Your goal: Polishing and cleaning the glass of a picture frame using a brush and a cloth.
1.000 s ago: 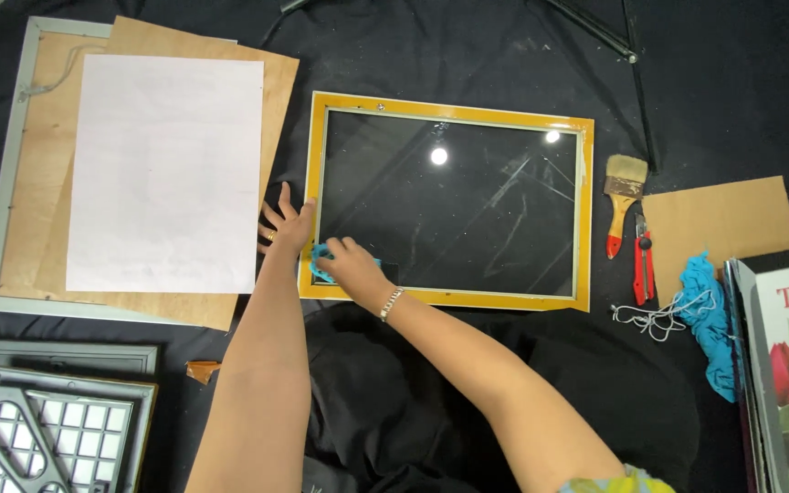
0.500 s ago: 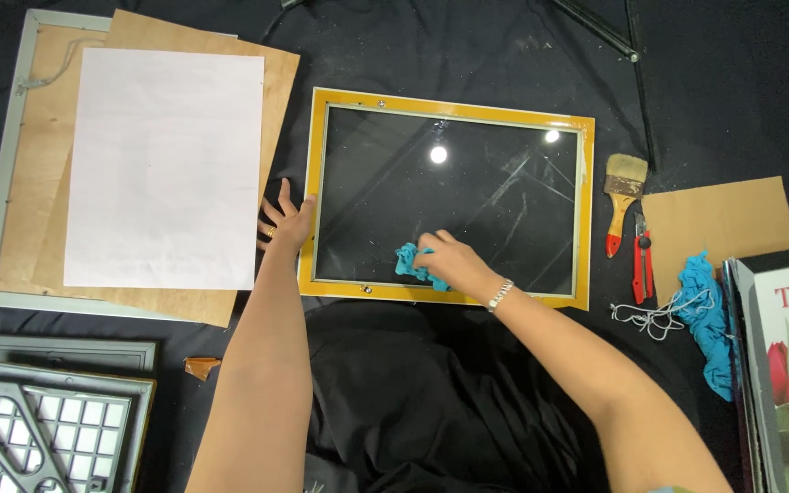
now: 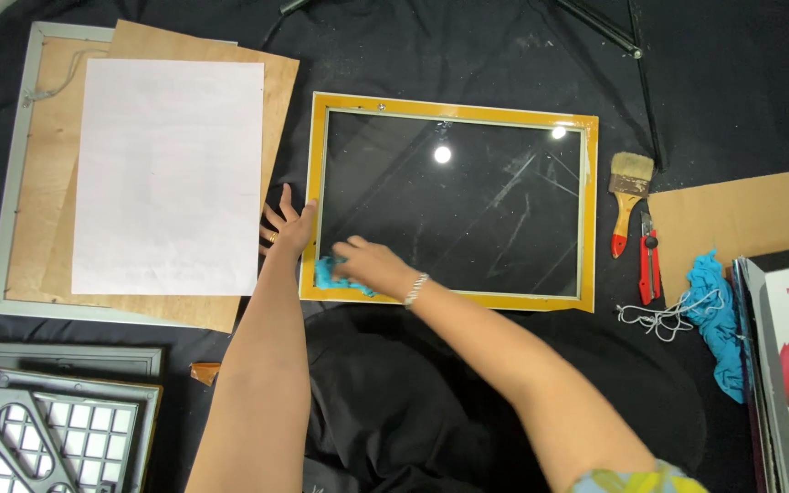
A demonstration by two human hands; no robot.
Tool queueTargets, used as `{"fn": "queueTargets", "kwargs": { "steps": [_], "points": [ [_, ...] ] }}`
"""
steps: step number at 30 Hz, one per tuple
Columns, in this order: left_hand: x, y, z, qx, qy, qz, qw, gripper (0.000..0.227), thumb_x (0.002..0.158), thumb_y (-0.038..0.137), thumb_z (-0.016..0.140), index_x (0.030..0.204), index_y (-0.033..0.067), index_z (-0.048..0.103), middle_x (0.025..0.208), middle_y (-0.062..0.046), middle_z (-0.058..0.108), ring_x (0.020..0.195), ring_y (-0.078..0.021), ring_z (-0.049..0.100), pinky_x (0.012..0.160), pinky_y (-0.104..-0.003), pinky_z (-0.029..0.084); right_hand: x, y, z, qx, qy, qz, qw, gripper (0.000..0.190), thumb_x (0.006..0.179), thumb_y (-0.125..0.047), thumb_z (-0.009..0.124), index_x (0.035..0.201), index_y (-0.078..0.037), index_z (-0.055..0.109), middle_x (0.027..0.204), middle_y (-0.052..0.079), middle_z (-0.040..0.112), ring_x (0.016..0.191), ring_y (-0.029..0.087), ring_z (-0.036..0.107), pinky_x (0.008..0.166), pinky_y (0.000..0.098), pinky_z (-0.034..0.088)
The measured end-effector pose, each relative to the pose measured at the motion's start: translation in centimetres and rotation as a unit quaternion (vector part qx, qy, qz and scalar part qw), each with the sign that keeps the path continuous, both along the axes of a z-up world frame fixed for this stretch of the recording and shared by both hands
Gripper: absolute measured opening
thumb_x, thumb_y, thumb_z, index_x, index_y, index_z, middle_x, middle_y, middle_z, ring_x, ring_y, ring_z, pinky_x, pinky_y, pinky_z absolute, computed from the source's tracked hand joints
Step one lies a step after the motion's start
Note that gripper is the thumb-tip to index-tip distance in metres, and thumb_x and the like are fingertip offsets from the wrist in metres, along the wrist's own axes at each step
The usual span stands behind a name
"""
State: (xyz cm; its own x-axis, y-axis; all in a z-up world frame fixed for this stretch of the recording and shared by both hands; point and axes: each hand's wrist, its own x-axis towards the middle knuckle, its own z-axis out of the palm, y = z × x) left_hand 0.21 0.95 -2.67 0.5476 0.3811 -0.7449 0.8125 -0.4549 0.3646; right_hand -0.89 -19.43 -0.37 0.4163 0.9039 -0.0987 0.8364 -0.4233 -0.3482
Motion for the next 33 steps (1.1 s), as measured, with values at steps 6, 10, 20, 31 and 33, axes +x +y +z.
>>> {"fn": "queueTargets", "kwargs": {
  "steps": [6,10,20,31,33],
  "points": [
    [-0.3,-0.5,2.7,-0.035,-0.028,0.018,0.999,0.077,0.096,0.078,0.019,0.159,0.0476,-0.014,0.167,-0.005,-0.023,0.148,-0.0484,-0.021,0.117,-0.073,-0.001,3.2,-11.8,3.0,-0.089,0.104,-0.028,0.99,0.023,0.08,-0.003,0.079,0.095,-0.019,0.077,0.114,0.003,0.06,0.112,0.034,0.058,0.086,0.0423,0.06],
    [-0.2,-0.4,1.4,-0.032,-0.027,0.018,0.999,0.076,0.096,0.079,0.018,0.159,0.0489,-0.014,0.166,-0.003,-0.024,0.148,-0.0475,-0.022,0.116,-0.073,-0.002,2.9,-13.6,4.6,-0.108,0.126,-0.059,0.984,0.023,0.082,-0.002,0.077,0.1,-0.016,0.078,0.113,0.005,0.059,0.109,0.034,0.059,0.088,0.0449,0.06],
    [0.1,-0.2,0.5,0.0,0.0,0.012,1.0,0.075,0.096,0.079,0.017,0.158,0.0496,-0.014,0.167,-0.002,-0.024,0.151,-0.0451,-0.018,0.117,-0.072,-0.004,1.6,-1.0,0.4,-0.022,0.049,-0.047,0.997,0.023,0.078,-0.01,0.083,0.098,-0.017,0.074,0.109,0.003,0.058,0.107,0.03,0.061,0.079,0.0383,0.063],
    [-0.2,-0.2,1.0,-0.026,-0.011,0.011,1.0,0.074,0.097,0.076,0.019,0.157,0.0505,-0.015,0.165,-0.002,-0.027,0.15,-0.0459,-0.021,0.117,-0.072,-0.005,2.9,-11.1,4.3,-0.09,0.106,-0.055,0.989,0.021,0.079,-0.006,0.08,0.095,-0.018,0.074,0.11,0.003,0.058,0.117,0.034,0.059,0.087,0.0419,0.06],
    [-0.1,-0.1,-0.2,0.001,-0.01,0.011,1.0,0.075,0.096,0.077,0.02,0.158,0.0507,-0.014,0.166,-0.004,-0.026,0.15,-0.0468,-0.019,0.116,-0.073,-0.007,3.9,-16.5,5.3,-0.152,0.136,-0.087,0.975,0.021,0.08,-0.001,0.078,0.095,-0.014,0.074,0.111,0.006,0.06,0.119,0.037,0.059,0.09,0.0443,0.059]
  ]
}}
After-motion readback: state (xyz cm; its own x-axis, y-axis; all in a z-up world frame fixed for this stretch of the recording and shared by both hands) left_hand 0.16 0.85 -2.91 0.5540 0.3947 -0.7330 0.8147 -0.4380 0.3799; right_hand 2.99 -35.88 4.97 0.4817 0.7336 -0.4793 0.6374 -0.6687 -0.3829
